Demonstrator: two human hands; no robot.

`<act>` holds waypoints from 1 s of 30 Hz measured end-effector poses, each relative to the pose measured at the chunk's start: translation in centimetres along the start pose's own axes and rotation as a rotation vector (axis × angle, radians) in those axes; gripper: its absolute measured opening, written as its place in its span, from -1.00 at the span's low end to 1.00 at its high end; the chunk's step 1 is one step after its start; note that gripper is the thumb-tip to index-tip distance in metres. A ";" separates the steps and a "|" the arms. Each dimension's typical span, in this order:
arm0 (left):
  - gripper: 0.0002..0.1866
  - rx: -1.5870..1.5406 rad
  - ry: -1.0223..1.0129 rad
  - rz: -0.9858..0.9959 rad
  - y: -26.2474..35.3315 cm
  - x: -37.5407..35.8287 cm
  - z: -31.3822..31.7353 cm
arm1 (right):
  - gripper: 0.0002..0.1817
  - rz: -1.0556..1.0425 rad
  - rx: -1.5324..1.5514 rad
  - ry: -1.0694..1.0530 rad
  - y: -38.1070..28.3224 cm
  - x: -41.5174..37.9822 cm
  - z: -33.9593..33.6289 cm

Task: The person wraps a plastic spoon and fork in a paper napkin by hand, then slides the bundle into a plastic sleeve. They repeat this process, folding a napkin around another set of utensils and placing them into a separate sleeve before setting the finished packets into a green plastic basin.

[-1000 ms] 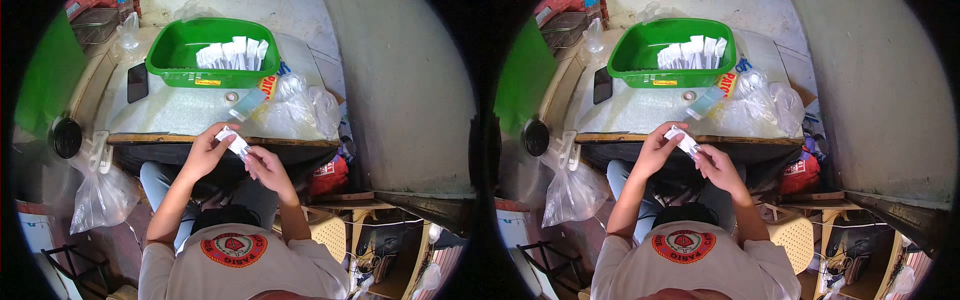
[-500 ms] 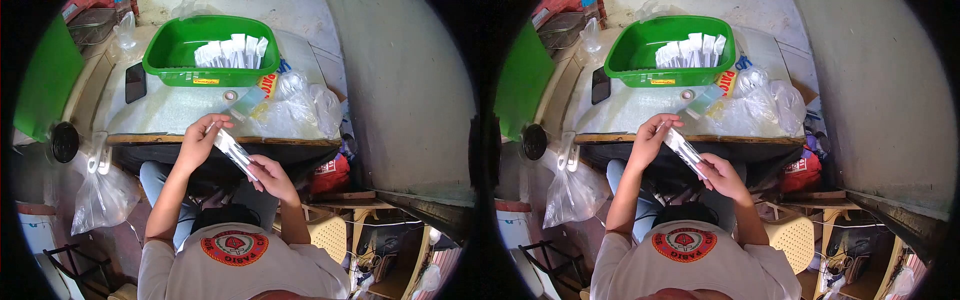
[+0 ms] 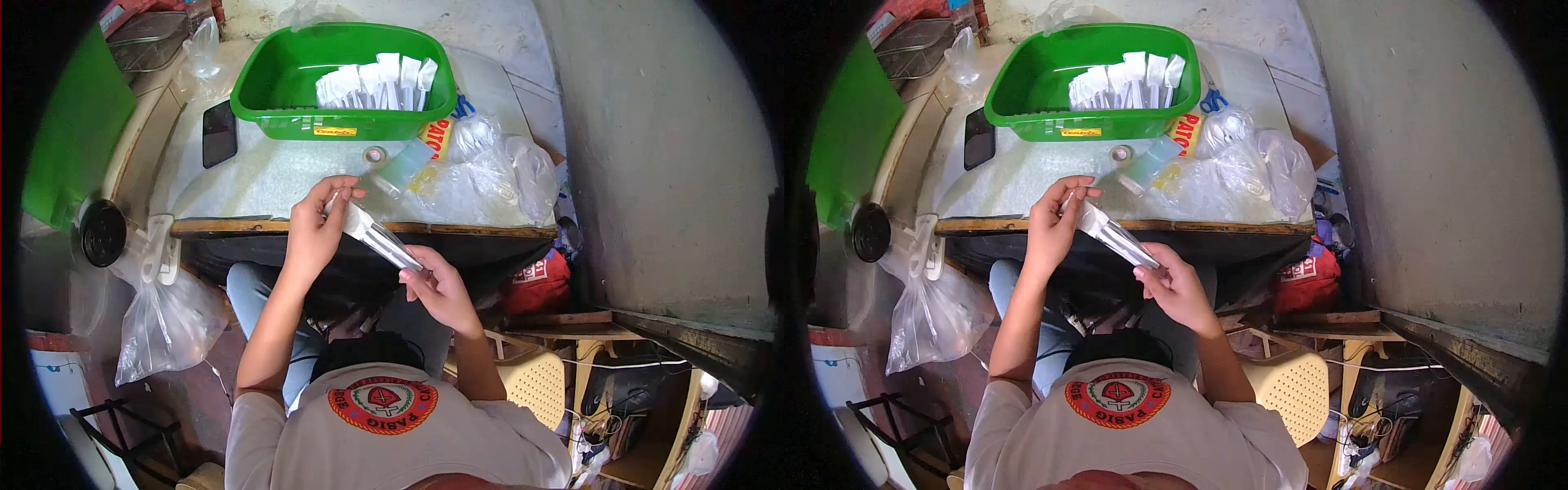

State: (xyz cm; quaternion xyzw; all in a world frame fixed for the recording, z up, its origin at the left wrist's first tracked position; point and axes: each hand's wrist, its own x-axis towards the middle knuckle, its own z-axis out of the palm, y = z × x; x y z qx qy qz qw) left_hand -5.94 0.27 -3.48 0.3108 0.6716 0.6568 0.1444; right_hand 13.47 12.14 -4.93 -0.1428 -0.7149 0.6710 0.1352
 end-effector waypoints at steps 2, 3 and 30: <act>-0.78 -0.014 0.002 -0.010 0.0 0.0 -0.1 | -0.68 0.016 0.000 -0.013 0.7 0.0 -0.2; -0.76 -0.034 -0.009 -0.001 -0.2 0.0 -0.1 | -0.69 0.033 0.000 -0.025 0.9 0.0 -0.2; -0.72 -0.582 -0.213 -0.423 -3.8 -7.0 3.3 | -0.50 -0.122 -0.166 -0.115 3.0 -0.2 -0.8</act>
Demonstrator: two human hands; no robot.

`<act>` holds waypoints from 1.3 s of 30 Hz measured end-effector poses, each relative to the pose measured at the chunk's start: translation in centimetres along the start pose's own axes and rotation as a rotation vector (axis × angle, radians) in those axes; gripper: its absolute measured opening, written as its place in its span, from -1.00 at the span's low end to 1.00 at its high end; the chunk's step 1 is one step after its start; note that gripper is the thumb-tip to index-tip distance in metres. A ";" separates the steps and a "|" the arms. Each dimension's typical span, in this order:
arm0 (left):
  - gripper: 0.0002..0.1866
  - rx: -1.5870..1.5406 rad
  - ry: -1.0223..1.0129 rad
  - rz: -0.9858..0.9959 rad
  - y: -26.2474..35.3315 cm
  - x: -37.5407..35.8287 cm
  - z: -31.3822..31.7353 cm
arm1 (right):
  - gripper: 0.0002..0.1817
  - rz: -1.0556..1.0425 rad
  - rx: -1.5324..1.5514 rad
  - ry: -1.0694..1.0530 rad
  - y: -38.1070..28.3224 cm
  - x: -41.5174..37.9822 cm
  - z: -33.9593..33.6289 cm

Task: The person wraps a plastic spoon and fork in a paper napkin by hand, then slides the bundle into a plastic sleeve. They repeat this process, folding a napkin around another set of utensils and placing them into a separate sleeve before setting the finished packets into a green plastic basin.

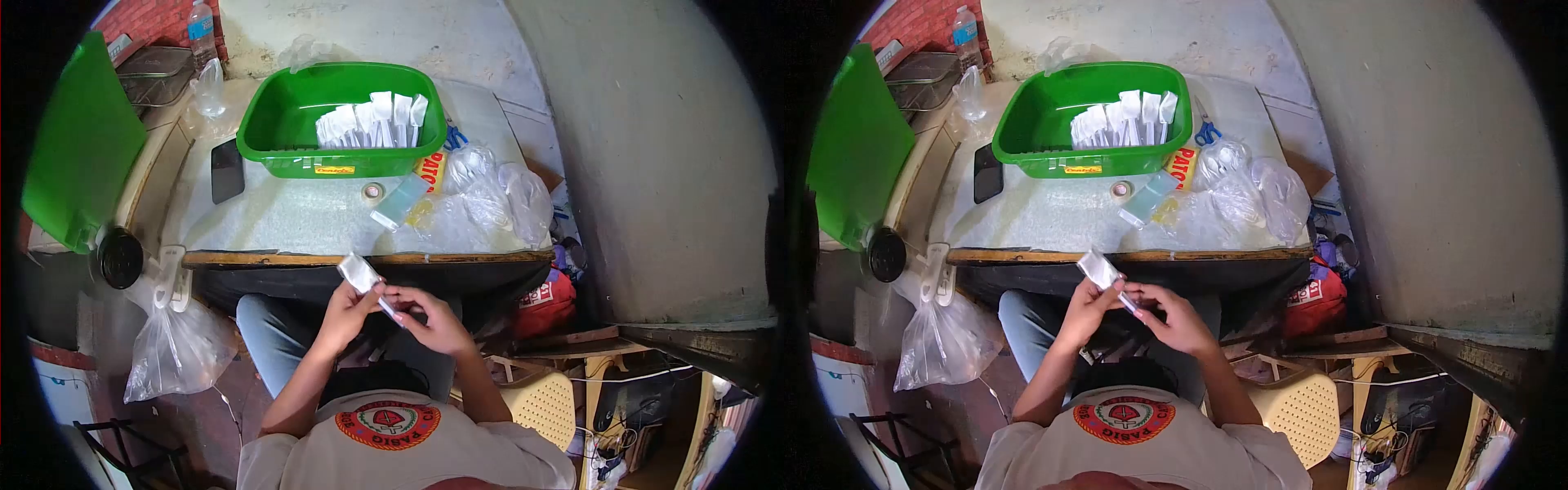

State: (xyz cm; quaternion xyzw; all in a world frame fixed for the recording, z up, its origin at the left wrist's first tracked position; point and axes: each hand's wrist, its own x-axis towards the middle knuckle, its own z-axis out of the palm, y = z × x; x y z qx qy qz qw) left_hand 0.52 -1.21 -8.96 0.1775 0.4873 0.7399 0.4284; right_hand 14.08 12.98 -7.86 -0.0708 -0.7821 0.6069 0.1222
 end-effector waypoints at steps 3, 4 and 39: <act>-0.81 0.318 -0.117 0.048 -1.1 -1.0 -0.2 | -0.46 -0.109 -0.225 0.144 -2.6 0.7 -1.0; -0.79 0.364 -0.193 0.092 -1.6 -1.2 -0.2 | -0.46 -0.159 -0.249 0.160 -3.0 0.8 -1.0; -0.91 1.262 0.415 0.349 -9.8 -10.5 -15.4 | -0.53 -0.180 -0.354 0.169 -3.6 34.0 -14.8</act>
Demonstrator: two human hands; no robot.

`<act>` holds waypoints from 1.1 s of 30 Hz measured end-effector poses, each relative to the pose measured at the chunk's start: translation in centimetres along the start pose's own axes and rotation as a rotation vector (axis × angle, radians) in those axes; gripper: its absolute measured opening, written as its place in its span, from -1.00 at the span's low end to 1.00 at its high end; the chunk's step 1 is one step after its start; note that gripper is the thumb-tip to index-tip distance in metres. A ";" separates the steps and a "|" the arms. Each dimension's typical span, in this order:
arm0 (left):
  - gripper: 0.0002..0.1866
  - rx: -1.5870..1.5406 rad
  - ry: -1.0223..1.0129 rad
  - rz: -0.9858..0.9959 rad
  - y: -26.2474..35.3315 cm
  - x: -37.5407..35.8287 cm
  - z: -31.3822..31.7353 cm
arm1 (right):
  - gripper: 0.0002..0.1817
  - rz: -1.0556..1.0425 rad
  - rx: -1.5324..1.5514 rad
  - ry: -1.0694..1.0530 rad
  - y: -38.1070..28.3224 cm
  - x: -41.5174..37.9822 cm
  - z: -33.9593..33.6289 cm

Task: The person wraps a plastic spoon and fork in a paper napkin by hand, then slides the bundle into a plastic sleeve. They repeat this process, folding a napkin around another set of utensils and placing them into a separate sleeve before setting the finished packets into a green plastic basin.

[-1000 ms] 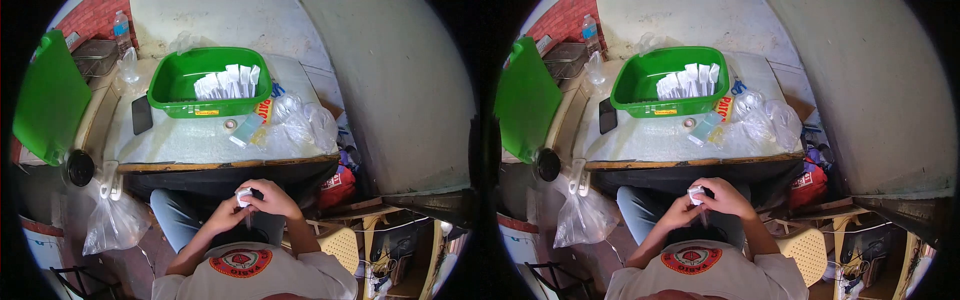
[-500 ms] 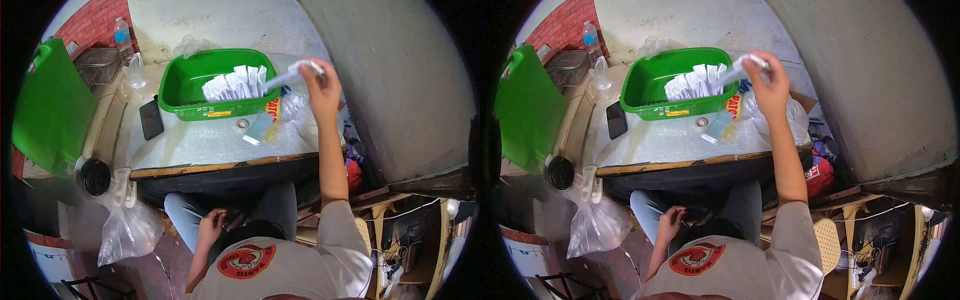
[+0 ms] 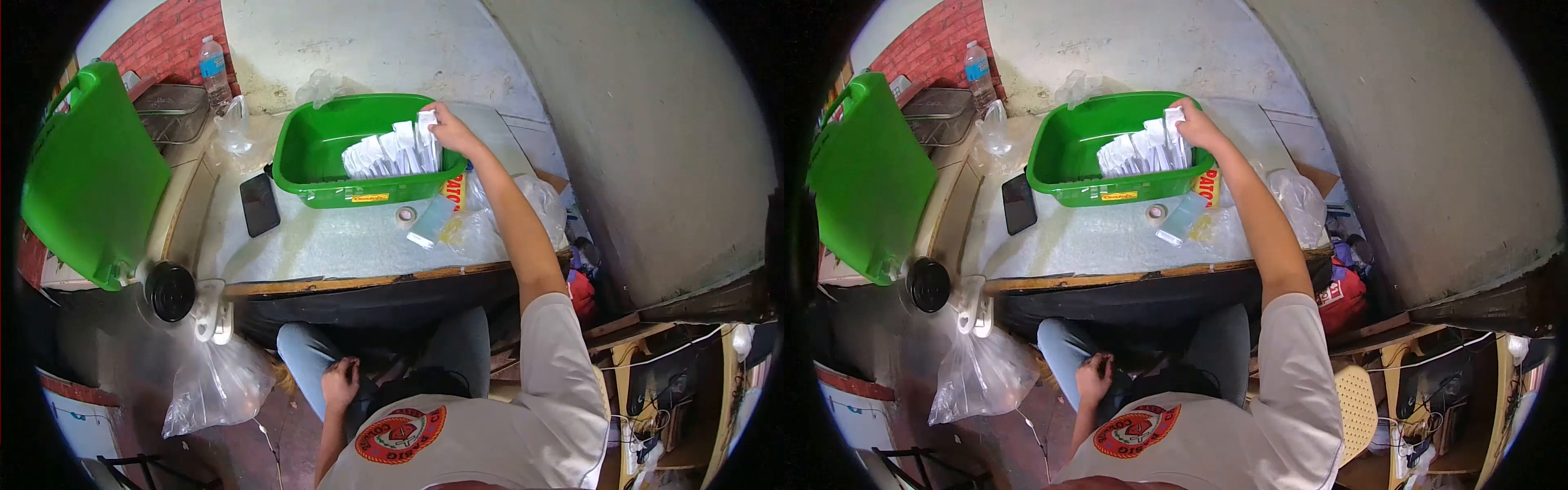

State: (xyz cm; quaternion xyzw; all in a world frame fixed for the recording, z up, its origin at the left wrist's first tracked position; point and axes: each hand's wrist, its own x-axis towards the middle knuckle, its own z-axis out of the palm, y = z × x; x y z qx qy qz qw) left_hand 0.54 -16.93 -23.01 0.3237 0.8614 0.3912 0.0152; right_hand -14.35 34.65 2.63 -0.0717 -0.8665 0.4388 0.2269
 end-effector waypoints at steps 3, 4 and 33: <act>-0.93 0.015 -0.020 -0.005 0.5 0.0 -0.3 | -0.46 0.023 -0.192 0.089 0.3 0.3 1.1; -0.92 0.037 -0.049 -0.033 0.5 -0.1 -0.3 | -0.43 -0.017 -0.275 0.153 -0.1 -0.2 1.5; -0.90 0.095 -0.067 -0.027 0.6 0.3 -0.1 | -0.27 0.091 -0.758 -0.051 -1.2 -2.0 3.4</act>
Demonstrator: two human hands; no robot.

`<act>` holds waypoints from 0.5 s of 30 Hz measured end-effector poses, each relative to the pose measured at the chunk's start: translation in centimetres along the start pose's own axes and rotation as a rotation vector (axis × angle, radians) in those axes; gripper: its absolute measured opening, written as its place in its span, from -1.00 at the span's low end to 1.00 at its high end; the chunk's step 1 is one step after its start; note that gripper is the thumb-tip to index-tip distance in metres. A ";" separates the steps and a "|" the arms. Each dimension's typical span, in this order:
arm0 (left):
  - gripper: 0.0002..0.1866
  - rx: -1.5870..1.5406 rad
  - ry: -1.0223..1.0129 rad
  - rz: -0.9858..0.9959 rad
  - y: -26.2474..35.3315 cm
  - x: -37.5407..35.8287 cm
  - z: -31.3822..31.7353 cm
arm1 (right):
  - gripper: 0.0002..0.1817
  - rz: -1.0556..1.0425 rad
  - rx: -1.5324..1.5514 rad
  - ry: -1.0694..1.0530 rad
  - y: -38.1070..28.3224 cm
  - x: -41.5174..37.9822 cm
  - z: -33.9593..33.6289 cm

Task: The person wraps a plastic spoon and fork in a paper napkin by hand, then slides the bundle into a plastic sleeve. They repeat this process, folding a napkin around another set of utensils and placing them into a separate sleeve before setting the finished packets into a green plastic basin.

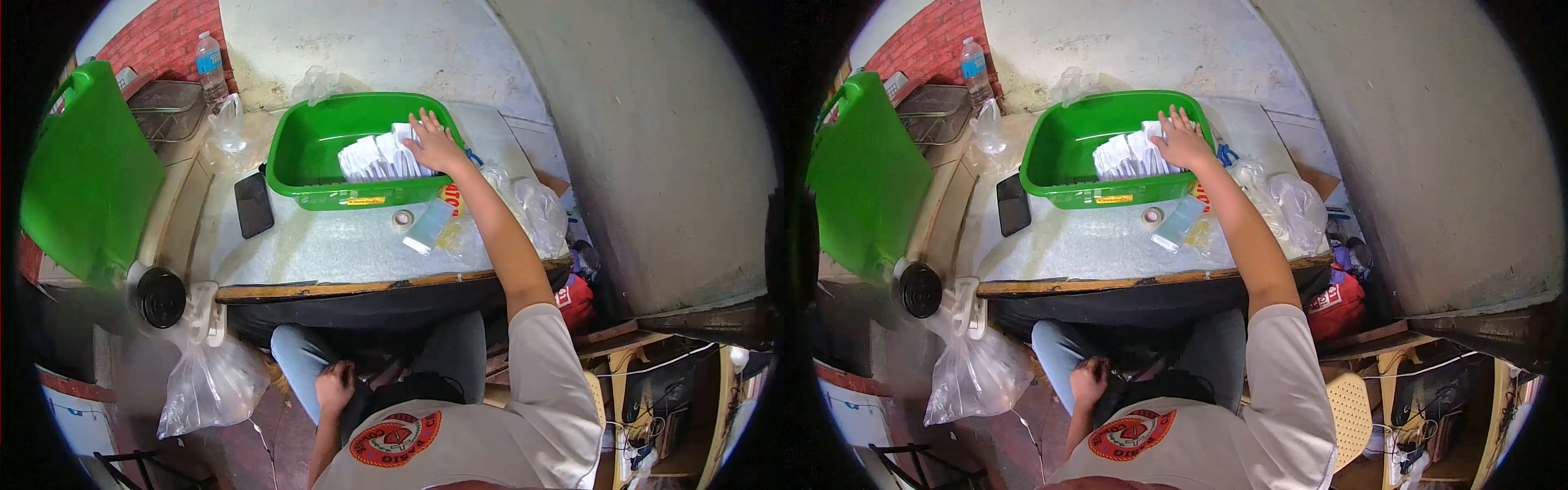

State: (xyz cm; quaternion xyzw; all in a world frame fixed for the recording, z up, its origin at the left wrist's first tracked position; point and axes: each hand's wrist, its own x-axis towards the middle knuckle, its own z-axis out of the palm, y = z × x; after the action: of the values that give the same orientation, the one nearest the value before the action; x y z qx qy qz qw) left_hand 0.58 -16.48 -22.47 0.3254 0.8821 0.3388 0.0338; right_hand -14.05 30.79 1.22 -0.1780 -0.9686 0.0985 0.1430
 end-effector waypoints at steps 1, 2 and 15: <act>-0.91 0.014 -0.016 -0.020 0.1 0.0 -0.1 | -0.27 -0.002 0.000 0.000 0.1 0.1 0.0; -0.91 0.027 -0.033 -0.038 0.3 0.0 -0.2 | -0.28 -0.019 0.003 -0.023 0.3 0.1 -0.1; -0.89 0.004 -0.027 -0.010 0.0 0.0 0.0 | -0.61 -0.199 0.518 1.057 1.0 -7.2 -5.9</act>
State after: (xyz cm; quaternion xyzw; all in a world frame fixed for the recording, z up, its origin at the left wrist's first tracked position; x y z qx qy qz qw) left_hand 0.56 -16.50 -22.47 0.3255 0.8839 0.3325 0.0466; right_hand -5.41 29.85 4.82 -0.0705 -0.7225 0.2159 0.6530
